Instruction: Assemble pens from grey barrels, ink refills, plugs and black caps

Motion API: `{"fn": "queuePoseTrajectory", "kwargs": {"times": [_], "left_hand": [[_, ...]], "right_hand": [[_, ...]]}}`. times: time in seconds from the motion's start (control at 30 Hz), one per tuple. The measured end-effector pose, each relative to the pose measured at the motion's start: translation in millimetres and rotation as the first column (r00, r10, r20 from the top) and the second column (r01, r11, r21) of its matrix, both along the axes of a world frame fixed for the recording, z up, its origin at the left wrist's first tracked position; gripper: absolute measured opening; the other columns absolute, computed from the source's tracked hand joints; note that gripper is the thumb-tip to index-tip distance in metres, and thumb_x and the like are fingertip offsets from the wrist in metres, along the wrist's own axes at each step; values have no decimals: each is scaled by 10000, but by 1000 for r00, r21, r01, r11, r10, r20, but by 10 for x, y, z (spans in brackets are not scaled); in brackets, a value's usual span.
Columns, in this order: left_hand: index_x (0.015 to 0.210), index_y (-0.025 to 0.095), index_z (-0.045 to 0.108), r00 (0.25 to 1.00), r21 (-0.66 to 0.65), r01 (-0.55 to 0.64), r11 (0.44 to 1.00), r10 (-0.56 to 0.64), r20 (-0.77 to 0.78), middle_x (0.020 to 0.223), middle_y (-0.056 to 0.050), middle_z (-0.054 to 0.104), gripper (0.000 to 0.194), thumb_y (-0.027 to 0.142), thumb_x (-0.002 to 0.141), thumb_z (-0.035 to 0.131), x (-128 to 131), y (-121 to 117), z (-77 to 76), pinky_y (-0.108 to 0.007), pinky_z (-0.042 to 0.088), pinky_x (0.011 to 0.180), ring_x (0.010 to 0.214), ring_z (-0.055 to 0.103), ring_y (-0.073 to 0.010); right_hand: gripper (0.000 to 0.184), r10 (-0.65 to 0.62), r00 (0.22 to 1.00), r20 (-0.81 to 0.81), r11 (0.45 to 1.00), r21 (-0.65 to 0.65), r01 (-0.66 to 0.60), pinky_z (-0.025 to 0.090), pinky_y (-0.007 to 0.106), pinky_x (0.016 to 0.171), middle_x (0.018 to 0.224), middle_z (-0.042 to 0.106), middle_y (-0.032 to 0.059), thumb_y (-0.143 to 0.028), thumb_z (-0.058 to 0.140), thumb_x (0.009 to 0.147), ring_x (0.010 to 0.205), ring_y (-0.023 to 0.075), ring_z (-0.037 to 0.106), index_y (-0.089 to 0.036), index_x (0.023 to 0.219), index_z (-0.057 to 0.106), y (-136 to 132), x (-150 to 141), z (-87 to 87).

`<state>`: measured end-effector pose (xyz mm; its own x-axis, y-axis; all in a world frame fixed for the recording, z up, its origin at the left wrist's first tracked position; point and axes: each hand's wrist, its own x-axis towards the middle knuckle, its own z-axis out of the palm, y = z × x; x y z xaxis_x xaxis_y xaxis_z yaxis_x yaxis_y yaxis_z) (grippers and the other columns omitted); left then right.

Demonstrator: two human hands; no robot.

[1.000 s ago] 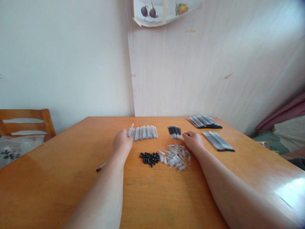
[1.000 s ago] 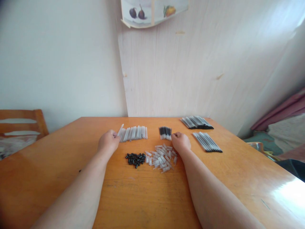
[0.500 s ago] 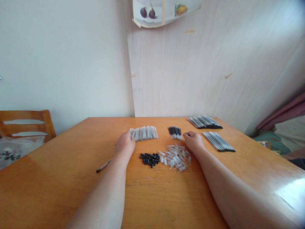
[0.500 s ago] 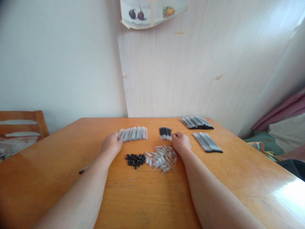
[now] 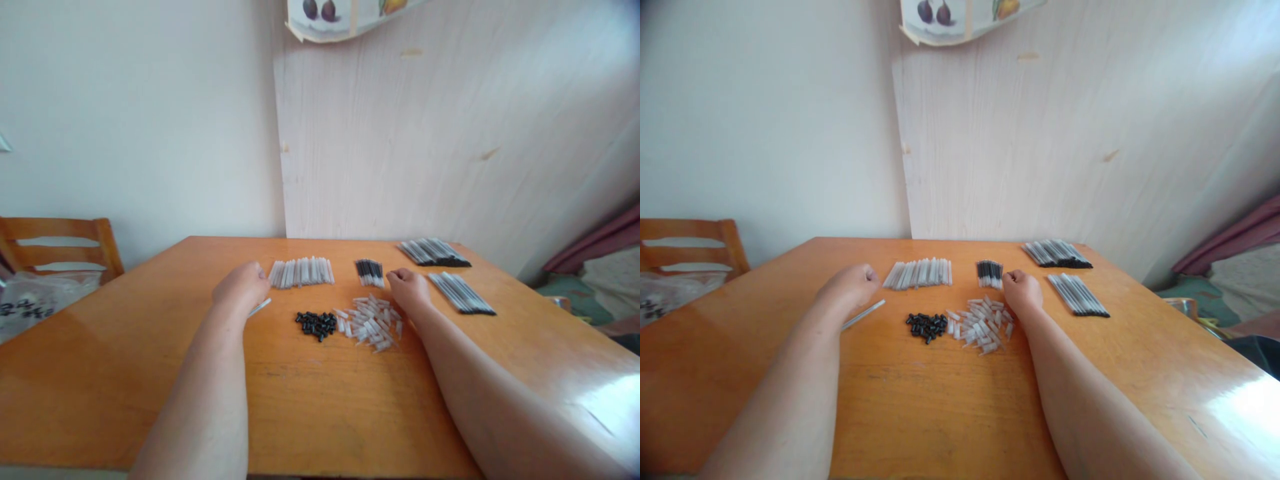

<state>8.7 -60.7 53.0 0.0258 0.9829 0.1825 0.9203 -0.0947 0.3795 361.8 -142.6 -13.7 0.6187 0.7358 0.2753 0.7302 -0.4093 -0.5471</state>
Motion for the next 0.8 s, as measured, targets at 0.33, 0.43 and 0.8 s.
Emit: {"fn": "queuePoseTrajectory", "kwargs": {"times": [0.33, 0.43, 0.8], "left_hand": [[550, 237, 573, 864, -45, -77, 996, 89, 496, 526, -65, 580, 163, 297, 626, 705, -3, 227, -391, -325, 440, 670, 674, 636, -262], [563, 226, 578, 884, -66, -35, 997, 62, 463, 575, -91, 608, 147, 280, 641, 690, -4, 258, -405, -319, 434, 674, 728, 645, -273], [821, 180, 557, 615, -183, 311, 933, -50, 787, 711, -35, 644, 81, 258, 798, 564, 291, -154, 28, -235, 422, 535, 573, 579, -139]], "right_hand": [[385, 0, 1000, 8, 1000, 24, -1, 279, 259, 538, 767, 694, 74, -431, 442, 838, 709, 173, 580, -177, 807, 729, -10, -23, 28], [379, 10, 1000, 8, 999, 41, -10, 278, 256, 538, 739, 686, 69, -420, 439, 839, 693, 168, 574, -176, 789, 725, -18, -43, 42], [322, 200, 971, -132, 910, 392, -134, 308, 268, 540, 605, 599, 22, -427, 493, 812, 602, 159, 522, -176, 733, 681, -50, -375, 169]]}}
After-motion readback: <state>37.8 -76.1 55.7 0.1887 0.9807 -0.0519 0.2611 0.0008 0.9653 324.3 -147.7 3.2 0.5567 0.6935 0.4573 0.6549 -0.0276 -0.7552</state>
